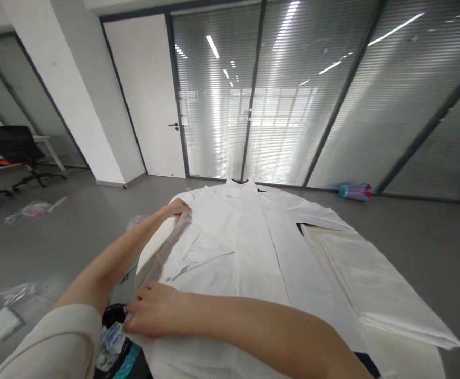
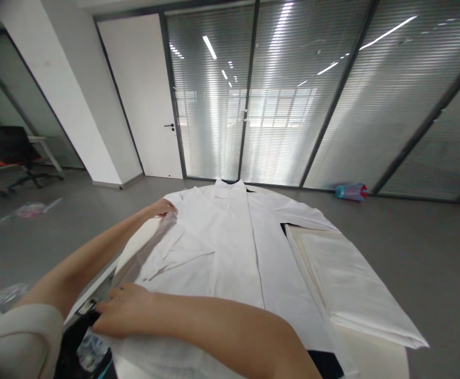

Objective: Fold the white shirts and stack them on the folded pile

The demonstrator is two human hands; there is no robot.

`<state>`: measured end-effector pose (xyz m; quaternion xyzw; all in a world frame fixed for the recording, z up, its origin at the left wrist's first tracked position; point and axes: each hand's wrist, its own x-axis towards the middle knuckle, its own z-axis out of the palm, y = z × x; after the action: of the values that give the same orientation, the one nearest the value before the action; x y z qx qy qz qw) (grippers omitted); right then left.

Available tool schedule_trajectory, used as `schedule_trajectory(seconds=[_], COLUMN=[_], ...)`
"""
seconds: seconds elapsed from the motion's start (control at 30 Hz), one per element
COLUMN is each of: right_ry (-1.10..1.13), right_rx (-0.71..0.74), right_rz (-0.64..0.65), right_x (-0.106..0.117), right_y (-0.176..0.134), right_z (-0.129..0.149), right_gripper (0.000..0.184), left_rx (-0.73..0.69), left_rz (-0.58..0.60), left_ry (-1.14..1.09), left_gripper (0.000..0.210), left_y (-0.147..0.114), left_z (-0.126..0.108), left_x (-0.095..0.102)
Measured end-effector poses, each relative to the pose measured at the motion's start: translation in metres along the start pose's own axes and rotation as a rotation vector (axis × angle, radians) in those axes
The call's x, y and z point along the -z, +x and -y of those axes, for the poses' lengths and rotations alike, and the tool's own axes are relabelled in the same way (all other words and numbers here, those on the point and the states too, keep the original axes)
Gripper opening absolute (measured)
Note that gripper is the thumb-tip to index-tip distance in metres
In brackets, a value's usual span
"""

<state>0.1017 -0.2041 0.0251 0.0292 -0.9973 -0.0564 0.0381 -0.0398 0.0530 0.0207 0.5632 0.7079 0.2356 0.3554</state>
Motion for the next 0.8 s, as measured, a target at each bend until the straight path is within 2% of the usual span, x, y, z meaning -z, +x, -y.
schedule_trajectory(seconds=[0.07,0.17,0.2,0.3,0.37,0.6,0.7,0.8], right_ry=[-0.013,-0.041,-0.045,-0.032,-0.017,-0.011,-0.005,-0.056], right_rx=[0.006,0.007,0.003,0.007,0.025,0.018,0.009,-0.023], right_rz=[-0.032,-0.160,-0.155,-0.010,0.038,-0.163,-0.279,-0.387], right_x=[0.001,0.001,0.000,-0.004,-0.006,-0.005,0.007,0.021], right_y=[0.000,0.001,0.002,0.011,0.016,0.011,-0.006,-0.032], right_z=[-0.003,-0.008,-0.009,-0.013,-0.014,-0.021,-0.024,-0.028], right_gripper=[0.023,0.035,0.036,0.034,0.033,0.029,0.021,0.023], left_rx=[-0.003,-0.014,-0.016,-0.017,-0.016,-0.005,-0.002,-0.003], left_rz=[-0.005,0.014,0.026,0.056,0.061,0.011,0.010,0.021], left_ry=[0.020,0.026,0.026,0.026,0.025,0.023,0.027,0.038], left_gripper=[0.029,0.030,0.030,0.029,0.029,0.042,0.041,0.037], left_y=[0.006,0.014,0.017,0.022,0.024,0.019,0.018,0.020], left_z=[-0.001,-0.001,-0.002,-0.003,-0.005,-0.011,-0.014,-0.017], left_x=[-0.002,-0.005,-0.006,-0.009,-0.009,-0.005,-0.004,-0.004])
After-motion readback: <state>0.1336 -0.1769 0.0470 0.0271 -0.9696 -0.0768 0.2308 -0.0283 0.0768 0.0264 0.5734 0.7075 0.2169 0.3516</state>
